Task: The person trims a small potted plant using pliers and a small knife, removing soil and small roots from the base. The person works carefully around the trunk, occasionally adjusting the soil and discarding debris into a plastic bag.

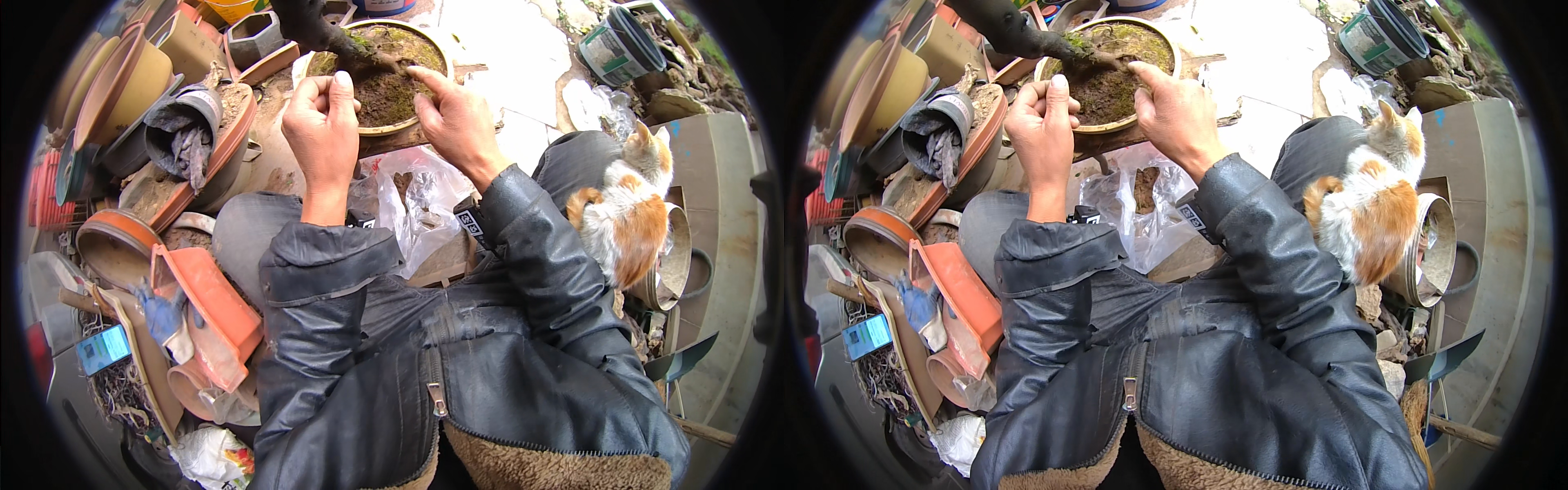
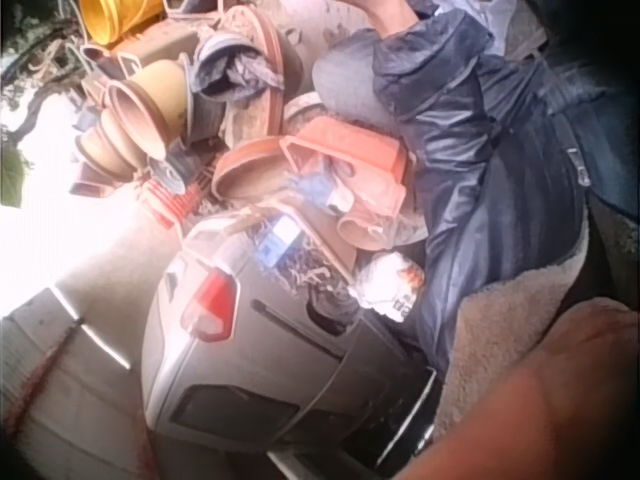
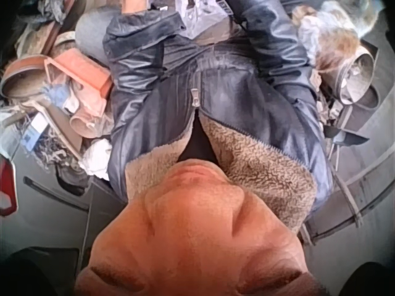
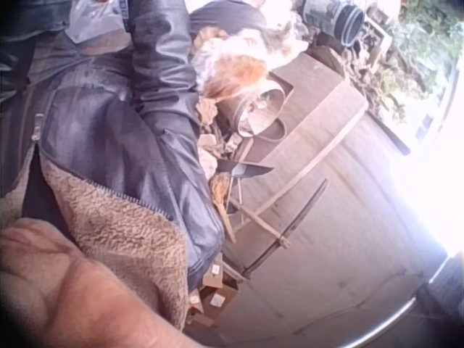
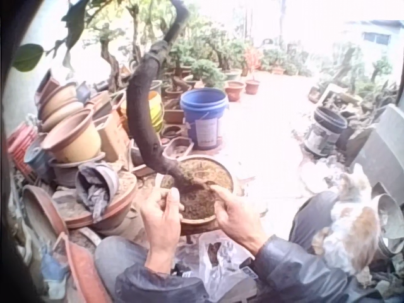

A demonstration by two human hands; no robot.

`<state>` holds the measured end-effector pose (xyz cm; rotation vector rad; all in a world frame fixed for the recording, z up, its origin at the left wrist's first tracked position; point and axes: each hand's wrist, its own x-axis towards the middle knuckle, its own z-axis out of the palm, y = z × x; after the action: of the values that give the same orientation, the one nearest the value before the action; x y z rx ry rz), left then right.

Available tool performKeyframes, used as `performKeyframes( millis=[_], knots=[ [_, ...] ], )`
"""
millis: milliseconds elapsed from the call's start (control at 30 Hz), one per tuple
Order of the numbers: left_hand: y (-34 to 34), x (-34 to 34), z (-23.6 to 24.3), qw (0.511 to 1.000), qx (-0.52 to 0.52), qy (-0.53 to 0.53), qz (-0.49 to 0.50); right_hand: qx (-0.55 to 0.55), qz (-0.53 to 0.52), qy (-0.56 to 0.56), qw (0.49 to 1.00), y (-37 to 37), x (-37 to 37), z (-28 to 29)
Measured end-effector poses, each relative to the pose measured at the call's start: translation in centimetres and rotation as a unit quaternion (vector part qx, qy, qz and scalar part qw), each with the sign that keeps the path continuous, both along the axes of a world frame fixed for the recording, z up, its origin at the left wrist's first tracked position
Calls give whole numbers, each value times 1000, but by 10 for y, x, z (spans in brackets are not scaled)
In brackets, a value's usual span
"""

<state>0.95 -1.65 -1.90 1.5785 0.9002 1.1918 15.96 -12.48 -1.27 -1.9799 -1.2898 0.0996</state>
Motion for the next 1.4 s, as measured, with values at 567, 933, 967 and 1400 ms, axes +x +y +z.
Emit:
performKeyframes(
  millis=[567, 933, 967, 1400],
  knots=[
    [20, -31, 21, 999, -29, -41, -13, 111, 33, 167, 979, -10, -10, 14],
    [20, -25, 11, 1000, -13, -6, -7, 121, 41, 90, 988, 22, -13, 26],
    [20, -24, 10, 1000, -13, -9, -10, 143, 38, 83, 985, 27, -12, 27],
    [11, -21, 13, 1000, -9, 18, -16, 81, 11, 15, 997, 68, 3, 34]
  ],
)
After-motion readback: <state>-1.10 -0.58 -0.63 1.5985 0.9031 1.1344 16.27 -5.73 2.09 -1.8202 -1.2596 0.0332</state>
